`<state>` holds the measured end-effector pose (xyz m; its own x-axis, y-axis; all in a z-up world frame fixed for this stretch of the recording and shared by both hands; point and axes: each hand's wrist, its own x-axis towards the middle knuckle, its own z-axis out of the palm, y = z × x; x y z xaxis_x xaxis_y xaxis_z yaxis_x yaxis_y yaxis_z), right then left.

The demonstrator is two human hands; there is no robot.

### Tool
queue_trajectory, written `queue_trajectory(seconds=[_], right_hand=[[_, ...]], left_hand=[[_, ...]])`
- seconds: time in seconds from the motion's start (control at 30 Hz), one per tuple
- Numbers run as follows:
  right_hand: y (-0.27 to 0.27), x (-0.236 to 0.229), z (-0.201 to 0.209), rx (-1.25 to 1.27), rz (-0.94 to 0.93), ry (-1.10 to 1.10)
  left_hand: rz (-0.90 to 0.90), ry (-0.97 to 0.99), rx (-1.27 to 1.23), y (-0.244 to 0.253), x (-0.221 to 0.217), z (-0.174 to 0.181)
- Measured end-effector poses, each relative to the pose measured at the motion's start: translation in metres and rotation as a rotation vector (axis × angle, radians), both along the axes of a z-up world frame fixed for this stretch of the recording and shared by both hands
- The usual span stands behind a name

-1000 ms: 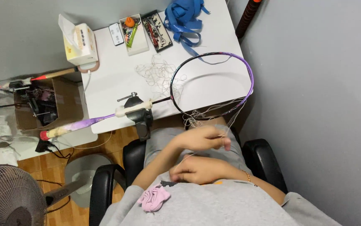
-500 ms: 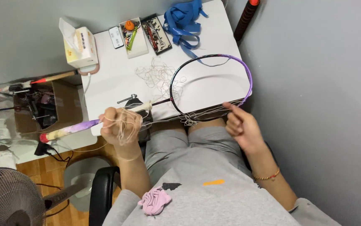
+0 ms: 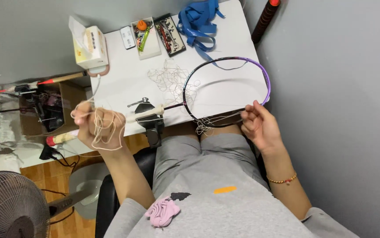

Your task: Manually threading and pulling string through the grommets of a badminton racket clamped to a table.

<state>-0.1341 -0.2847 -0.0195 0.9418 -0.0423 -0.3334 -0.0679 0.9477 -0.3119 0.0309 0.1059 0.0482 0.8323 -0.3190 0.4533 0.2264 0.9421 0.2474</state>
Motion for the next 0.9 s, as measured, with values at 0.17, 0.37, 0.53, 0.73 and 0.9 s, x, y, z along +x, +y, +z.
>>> queue_trajectory(seconds=[0.17,0.37,0.53,0.73,0.9], right_hand=[[0.03,0.03,0.096,-0.322,0.099,0.442],[0.001,0.016,-0.009,0.217,-0.238,0.119],[0.083,0.013,0.04,-0.716,0.391,-0.172],[0.13,0.004,0.021,-0.882,0.748,-0.445],[0.09,0.005,0.033,-0.912,0.766,-0.276]], left_hand=[[0.019,0.101,0.056,0.001,0.017,0.014],[0.181,0.085,0.323,-0.013,0.029,0.018],[0.118,-0.019,1.226,-0.066,0.015,0.025],[-0.362,-0.907,1.13,-0.152,-0.022,-0.039],[-0.646,-0.215,1.072,-0.168,-0.022,-0.055]])
